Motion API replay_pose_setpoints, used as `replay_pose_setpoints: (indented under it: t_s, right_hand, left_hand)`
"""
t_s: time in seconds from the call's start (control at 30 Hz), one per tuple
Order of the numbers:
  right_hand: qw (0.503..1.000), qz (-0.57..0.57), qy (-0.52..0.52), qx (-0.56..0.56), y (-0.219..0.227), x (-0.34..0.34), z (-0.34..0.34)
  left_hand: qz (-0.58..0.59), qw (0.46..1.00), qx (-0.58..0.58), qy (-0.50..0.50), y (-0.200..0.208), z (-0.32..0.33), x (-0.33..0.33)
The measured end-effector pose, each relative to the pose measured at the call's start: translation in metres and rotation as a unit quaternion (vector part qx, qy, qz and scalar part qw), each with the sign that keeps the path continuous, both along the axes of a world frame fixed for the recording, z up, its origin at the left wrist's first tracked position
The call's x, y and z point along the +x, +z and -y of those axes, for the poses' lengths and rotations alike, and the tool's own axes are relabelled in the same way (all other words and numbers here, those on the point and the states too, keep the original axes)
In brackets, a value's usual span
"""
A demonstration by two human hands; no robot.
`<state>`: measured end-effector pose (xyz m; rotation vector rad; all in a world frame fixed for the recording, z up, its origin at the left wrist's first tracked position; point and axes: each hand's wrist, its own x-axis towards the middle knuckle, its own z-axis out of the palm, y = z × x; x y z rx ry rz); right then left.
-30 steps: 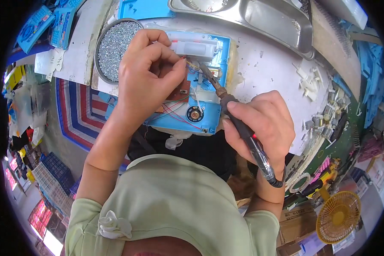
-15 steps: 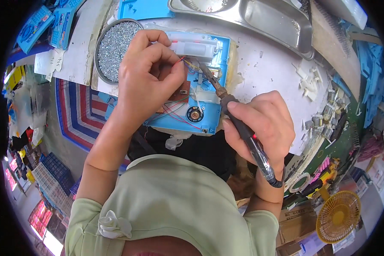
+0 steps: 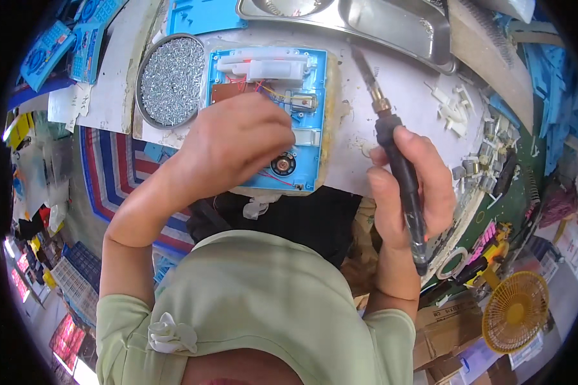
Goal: Assembling and soldering components into a blue plastic casing of an electronic device.
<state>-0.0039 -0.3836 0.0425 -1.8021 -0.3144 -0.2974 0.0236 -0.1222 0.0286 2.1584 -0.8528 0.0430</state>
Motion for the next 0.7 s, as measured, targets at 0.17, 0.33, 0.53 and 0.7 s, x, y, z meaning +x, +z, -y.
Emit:
replay_pose_setpoints:
  t_s: [0.17,0.33,0.53,0.7]
  right_hand:
    - [1.000,0.000,0.029,-0.011,-0.018,0.013,-0.047]
    - [0.995,-0.043,0.075,-0.042,-0.018,0.020,-0.063]
    - [0.995,0.036,0.016,-0.095,-0.019,0.016,-0.069]
    - [0.994,0.044,-0.020,-0.096,-0.009,0.002,-0.035]
  left_hand:
    - [-0.229,0.957,-0.121,0.128,0.010,0.004,-0.001]
    - [-0.243,0.956,-0.101,0.133,0.018,0.003,0.000]
    - [-0.256,0.950,-0.131,0.123,0.009,0.002,-0.001]
    - [-0.145,0.985,-0.077,0.052,0.002,-0.004,0.000]
